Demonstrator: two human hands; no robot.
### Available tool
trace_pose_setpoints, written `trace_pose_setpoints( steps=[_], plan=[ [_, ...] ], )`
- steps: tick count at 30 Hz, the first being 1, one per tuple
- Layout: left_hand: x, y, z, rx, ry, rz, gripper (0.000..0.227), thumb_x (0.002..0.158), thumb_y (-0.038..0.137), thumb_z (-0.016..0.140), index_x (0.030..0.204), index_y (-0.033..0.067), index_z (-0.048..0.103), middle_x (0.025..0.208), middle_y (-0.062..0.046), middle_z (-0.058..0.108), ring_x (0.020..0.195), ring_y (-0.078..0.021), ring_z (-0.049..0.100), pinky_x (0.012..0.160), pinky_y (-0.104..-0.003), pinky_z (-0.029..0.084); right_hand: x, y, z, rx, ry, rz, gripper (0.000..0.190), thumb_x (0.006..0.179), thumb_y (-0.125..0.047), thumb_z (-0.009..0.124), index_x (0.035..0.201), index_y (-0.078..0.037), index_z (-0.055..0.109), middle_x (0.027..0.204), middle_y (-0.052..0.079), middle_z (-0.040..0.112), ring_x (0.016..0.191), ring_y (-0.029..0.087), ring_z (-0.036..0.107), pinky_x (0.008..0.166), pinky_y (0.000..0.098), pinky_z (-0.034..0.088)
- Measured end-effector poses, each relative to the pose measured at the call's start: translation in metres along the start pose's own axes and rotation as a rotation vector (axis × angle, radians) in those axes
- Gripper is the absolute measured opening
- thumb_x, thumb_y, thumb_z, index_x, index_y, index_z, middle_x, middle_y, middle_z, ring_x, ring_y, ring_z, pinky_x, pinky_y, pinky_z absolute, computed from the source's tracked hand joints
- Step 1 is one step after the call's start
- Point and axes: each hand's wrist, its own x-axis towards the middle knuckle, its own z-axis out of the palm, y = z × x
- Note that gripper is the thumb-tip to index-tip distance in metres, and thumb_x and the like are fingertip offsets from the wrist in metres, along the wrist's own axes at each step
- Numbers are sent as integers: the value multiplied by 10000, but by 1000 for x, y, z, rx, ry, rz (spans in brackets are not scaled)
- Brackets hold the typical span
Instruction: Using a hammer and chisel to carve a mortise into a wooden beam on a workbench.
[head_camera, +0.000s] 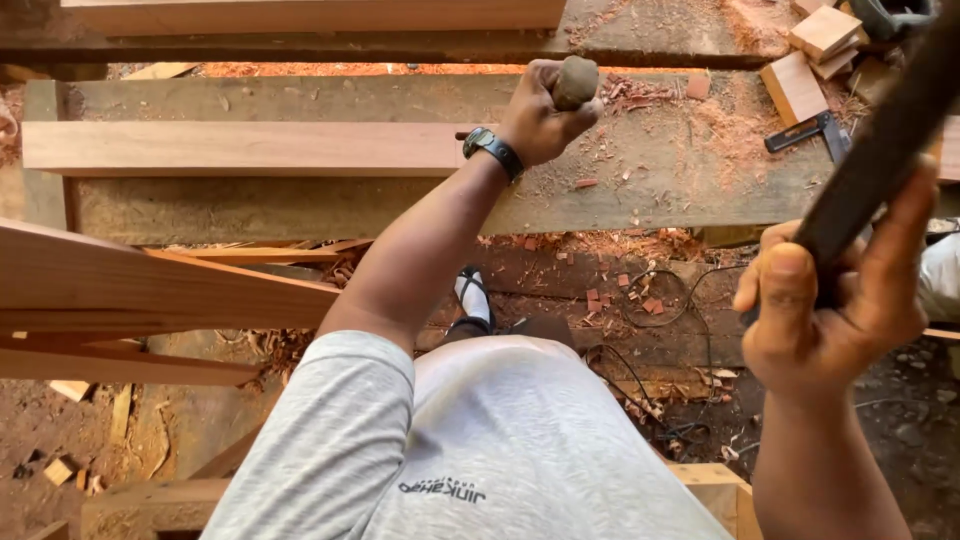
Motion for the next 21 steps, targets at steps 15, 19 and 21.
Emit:
trace_pose_setpoints(
  steps=[15, 19, 21],
  plan=[
    [-6, -33, -3, 88, 6, -58, 341, 856, 394, 777, 884, 124, 571, 822, -24, 572, 656, -133, 547, 564, -251, 484, -14, 12, -9, -91, -124, -20, 555, 1183, -104, 627, 1673, -150, 371, 1194, 284, 705, 657, 192, 621, 583, 300, 551],
    [-10, -27, -4, 213, 41, -204, 584, 824, 448, 810, 1152, 97, 479, 1107, -109, 537, 906, -202, 600, 787, -339, 574, -24, 27, 12, -37, 8, 5, 590, 1206, -114, 502, 1726, -140, 224, 805, 215, 584, 555, 203, 516, 566, 321, 473],
    [-2, 17, -1, -88, -34, 46, 81, 860, 100, 690, 889, 114, 616, 704, 14, 546, 541, -100, 422, 461, -270, 347, -26, 42, 11, -344, -489, 255, 640, 1068, -174, 599, 1663, -121, 369, 1192, 242, 734, 865, 304, 687, 768, 433, 521]
  ],
)
